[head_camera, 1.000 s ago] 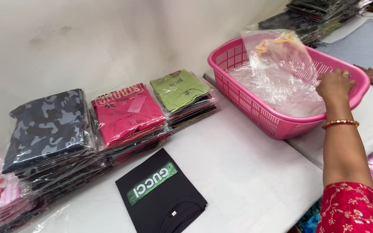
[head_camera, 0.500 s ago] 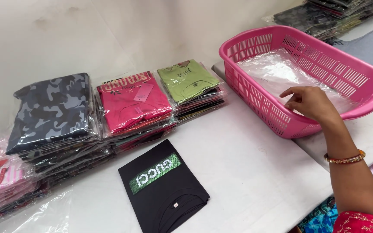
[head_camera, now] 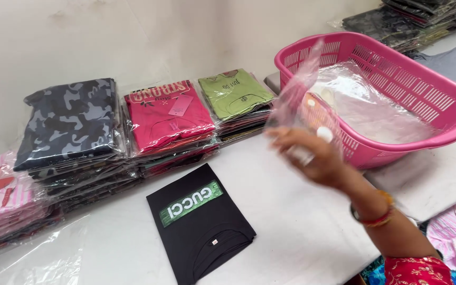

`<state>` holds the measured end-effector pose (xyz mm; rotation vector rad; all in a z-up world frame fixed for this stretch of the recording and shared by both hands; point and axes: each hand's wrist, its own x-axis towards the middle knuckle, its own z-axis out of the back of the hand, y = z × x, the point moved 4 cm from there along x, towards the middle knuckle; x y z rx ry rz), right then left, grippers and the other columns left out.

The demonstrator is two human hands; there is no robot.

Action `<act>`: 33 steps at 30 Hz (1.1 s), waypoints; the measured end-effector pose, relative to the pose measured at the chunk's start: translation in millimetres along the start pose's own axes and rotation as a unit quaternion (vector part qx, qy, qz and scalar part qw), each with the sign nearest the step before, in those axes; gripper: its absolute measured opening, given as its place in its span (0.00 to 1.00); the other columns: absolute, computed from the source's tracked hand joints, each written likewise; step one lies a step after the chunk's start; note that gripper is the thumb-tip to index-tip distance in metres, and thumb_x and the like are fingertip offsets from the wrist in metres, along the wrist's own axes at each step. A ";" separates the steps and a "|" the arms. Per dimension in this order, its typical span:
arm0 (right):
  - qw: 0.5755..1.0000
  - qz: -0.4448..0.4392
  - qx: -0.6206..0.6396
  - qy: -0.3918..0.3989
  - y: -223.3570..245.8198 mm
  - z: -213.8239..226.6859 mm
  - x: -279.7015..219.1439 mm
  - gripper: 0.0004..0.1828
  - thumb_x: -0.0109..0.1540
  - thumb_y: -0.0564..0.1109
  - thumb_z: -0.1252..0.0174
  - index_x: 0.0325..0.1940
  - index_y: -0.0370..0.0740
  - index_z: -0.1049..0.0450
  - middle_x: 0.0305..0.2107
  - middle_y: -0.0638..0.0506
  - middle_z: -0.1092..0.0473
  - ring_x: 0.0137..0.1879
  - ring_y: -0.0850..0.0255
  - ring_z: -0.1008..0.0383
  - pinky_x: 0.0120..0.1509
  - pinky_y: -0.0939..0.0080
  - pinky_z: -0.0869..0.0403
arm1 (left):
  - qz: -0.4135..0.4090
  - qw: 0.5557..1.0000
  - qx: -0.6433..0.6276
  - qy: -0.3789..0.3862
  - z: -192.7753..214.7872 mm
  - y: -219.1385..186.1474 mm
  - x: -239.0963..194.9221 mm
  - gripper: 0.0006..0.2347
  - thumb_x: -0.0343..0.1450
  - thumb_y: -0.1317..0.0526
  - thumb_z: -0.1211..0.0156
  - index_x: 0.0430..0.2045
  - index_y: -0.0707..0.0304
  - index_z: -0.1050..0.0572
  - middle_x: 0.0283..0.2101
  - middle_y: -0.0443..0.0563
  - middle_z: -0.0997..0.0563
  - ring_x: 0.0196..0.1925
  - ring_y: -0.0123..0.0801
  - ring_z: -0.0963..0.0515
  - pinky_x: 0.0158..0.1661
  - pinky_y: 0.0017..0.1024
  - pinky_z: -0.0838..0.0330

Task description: The person folds a pink and white striped t-shirt and places it into a clear plastic bag, then stacks it on a pile of packaged clothes. Next, the person folds a black t-shirt with a green logo and places it into a plastic bag.

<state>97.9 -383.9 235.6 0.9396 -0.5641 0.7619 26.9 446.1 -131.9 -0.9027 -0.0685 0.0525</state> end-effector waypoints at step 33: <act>0.868 -0.470 0.085 0.136 -142.9 -194.2 -115.9 0.21 0.63 0.39 0.41 0.62 0.44 0.27 0.43 0.50 0.20 0.40 0.65 0.20 0.44 0.62 0.19 | 0.222 0.964 0.138 0.039 -148.9 -253.1 17.0 0.36 0.68 0.67 0.35 0.71 0.34 0.43 0.35 0.49 0.20 0.39 0.38 0.18 0.47 0.39 0.24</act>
